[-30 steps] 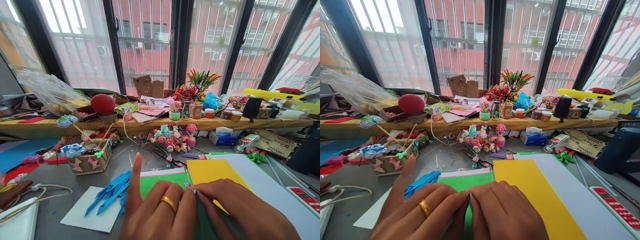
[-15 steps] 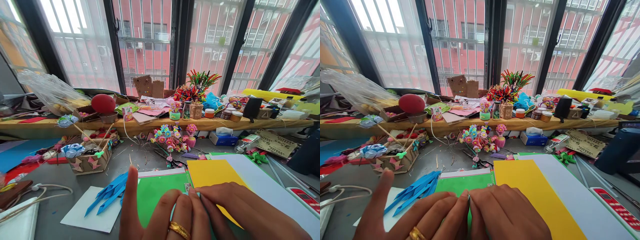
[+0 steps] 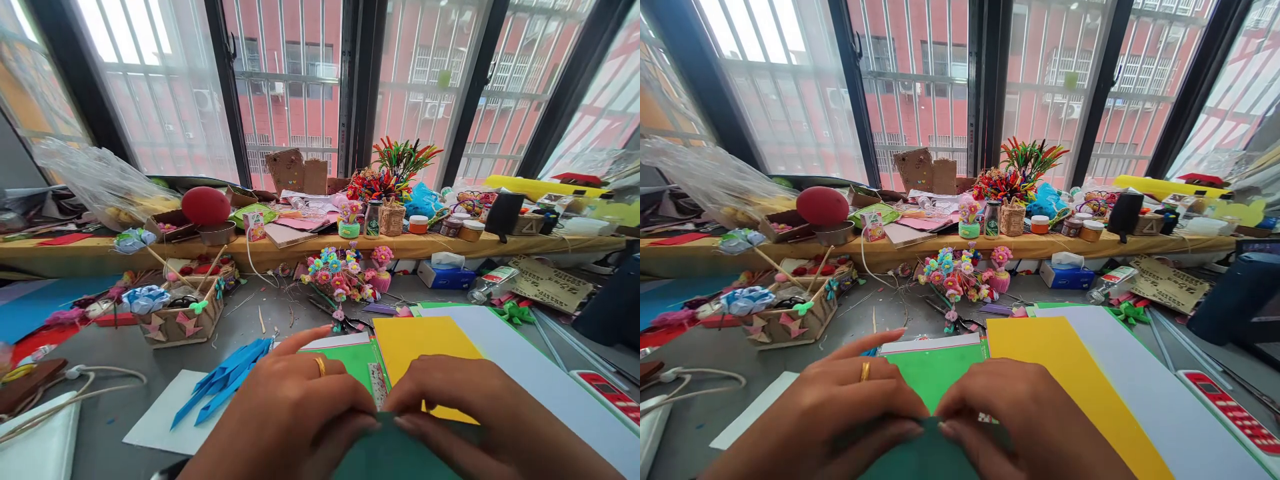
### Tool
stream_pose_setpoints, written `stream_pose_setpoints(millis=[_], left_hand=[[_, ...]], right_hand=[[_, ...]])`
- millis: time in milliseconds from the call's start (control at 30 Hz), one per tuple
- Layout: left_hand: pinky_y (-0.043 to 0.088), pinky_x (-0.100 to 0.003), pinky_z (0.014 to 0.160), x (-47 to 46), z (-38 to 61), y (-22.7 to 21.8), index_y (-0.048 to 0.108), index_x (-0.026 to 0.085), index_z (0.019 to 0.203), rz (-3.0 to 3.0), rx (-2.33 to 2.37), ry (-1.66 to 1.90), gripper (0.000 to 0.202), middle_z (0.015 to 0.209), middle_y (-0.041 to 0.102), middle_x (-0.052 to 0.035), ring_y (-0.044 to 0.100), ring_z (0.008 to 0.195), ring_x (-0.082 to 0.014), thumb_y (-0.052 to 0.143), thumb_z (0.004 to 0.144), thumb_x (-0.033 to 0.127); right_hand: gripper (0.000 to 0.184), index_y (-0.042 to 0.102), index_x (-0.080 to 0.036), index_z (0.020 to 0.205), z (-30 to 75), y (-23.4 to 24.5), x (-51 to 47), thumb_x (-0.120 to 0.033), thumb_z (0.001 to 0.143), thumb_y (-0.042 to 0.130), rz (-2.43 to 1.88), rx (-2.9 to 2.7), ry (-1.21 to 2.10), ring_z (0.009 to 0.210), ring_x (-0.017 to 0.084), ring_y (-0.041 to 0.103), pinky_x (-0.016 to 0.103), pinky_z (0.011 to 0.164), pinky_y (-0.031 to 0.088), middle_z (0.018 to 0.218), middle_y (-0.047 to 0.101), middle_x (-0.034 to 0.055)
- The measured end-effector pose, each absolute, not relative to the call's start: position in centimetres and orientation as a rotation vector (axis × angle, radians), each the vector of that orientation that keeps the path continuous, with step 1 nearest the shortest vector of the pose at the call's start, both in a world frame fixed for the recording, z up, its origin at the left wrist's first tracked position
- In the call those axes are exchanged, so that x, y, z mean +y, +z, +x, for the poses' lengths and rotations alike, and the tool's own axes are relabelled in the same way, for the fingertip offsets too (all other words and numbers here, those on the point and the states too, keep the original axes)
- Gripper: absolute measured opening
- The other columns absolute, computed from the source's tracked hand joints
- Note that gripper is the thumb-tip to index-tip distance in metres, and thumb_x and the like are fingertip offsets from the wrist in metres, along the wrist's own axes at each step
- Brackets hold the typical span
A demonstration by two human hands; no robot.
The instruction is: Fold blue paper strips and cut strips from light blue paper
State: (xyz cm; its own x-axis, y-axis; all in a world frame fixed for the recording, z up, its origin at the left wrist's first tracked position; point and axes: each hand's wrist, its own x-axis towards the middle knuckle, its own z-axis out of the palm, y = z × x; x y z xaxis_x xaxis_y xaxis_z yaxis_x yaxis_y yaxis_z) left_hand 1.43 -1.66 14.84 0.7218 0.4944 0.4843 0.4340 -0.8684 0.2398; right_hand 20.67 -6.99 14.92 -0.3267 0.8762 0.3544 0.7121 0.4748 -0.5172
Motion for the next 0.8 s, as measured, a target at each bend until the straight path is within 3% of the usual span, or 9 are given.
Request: stream_pose_setpoints(millis=[233, 467, 800], left_hand=[[0.034, -0.032, 0.096, -1.0, 1.4, 14.6, 0.061, 0.029, 0.071, 2.604, 0.776, 0.839, 0.010, 0.062, 0.064, 0.0121, 0.061, 0.060, -0.0080, 0.058, 0.072, 0.020], [0.042, -0.033, 0.088, -0.9, 2.0, 14.9, 0.063, 0.028, 0.069, 2.710, 0.926, 0.899, 0.010, 0.063, 0.067, 0.0106, 0.063, 0.057, -0.0109, 0.059, 0.070, 0.019], [0.046, -0.038, 0.076, 0.5, 3.1, 14.0, 0.064, 0.023, 0.082, 2.850, 1.188, 0.476, 0.012, 0.076, 0.068, 0.0003, 0.062, 0.079, -0.0220, 0.056, 0.075, 0.020]], right_hand=[[0.013, 0.061, -0.026, 0.071, 21.5, 14.8, -6.5, -0.014, 0.072, 0.057, -1.360, -2.117, 0.391, 0.060, 0.010, 0.060, 0.015, 0.055, 0.045, 0.067, 0.064, -0.0075], [0.013, 0.061, -0.025, 0.073, 21.2, 14.3, -6.3, -0.016, 0.074, 0.053, -1.367, -2.076, 0.340, 0.062, 0.012, 0.059, 0.019, 0.056, 0.045, 0.069, 0.065, -0.0041], [0.016, 0.064, -0.023, 0.073, 21.0, 13.7, -3.9, -0.016, 0.077, 0.050, -1.654, -2.094, 0.264, 0.065, 0.014, 0.059, 0.023, 0.062, 0.043, 0.070, 0.065, -0.0022]])
